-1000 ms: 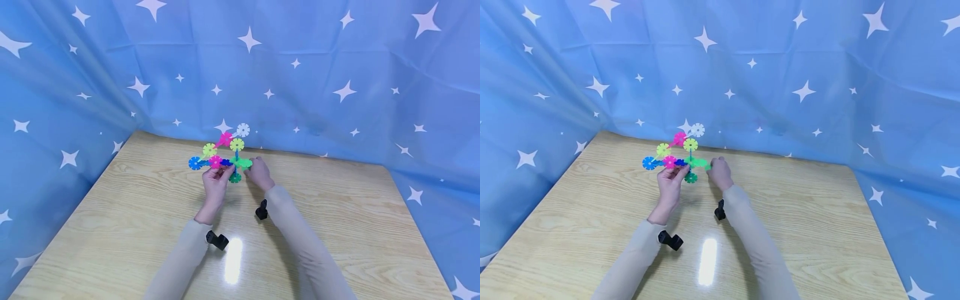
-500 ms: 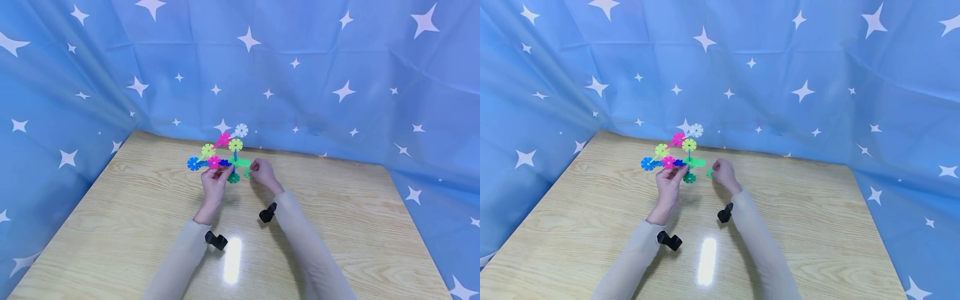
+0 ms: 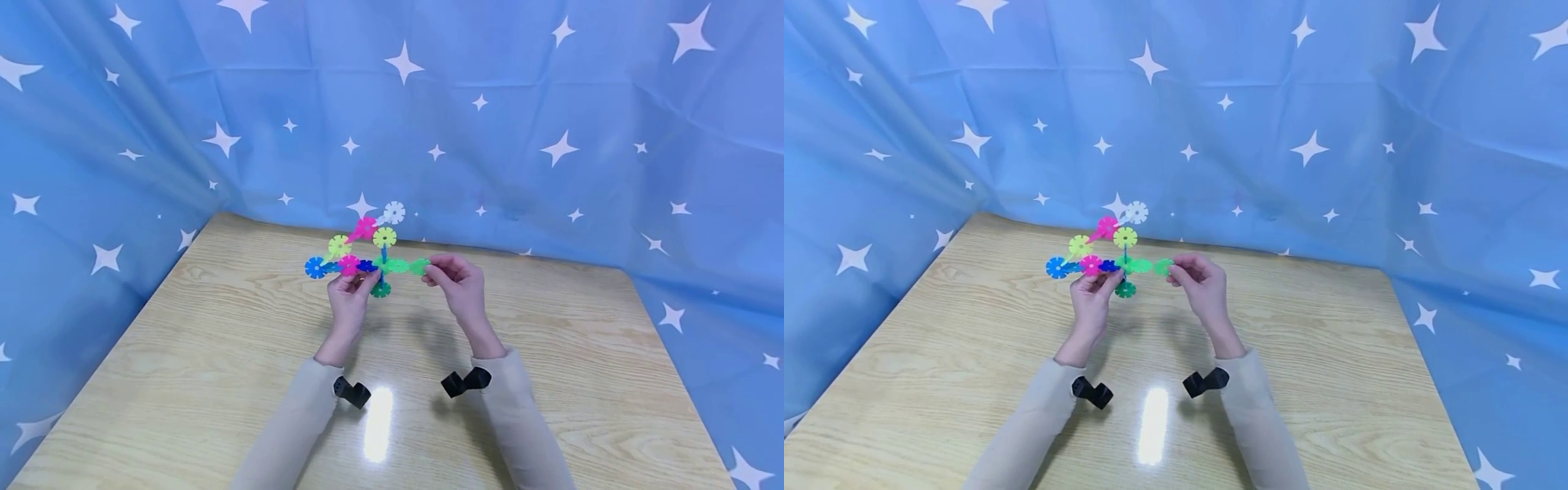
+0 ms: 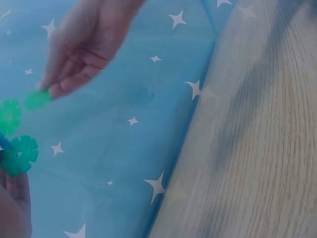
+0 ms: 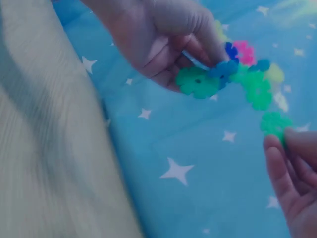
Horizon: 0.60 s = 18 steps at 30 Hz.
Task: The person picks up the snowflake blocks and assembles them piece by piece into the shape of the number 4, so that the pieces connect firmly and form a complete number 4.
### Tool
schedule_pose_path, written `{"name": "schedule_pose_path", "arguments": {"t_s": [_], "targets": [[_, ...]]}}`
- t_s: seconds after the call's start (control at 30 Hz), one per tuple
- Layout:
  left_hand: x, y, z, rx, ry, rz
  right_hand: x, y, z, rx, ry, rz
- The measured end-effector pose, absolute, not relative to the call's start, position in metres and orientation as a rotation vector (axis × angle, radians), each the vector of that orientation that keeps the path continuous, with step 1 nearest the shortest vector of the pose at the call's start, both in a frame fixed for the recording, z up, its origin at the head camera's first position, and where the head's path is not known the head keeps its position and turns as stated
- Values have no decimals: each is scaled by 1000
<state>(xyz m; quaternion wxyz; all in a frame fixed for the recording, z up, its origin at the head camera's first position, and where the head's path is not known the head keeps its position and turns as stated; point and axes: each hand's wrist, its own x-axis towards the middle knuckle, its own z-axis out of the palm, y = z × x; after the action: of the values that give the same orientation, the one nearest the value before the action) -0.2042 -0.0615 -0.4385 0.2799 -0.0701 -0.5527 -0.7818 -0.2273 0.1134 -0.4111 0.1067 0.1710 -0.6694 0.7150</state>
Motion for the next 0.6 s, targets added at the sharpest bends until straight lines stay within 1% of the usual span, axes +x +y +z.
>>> {"name": "schedule_pose_path", "arguments": {"t_s": [0.33, 0.6], "targets": [[-201, -61, -432, -134, -1568, -2100, -221, 113, -402, 566, -1990, 1967], [-199, -60, -430, -137, -1606, -2083, -220, 110, -399, 682, -1963, 1852]]}}
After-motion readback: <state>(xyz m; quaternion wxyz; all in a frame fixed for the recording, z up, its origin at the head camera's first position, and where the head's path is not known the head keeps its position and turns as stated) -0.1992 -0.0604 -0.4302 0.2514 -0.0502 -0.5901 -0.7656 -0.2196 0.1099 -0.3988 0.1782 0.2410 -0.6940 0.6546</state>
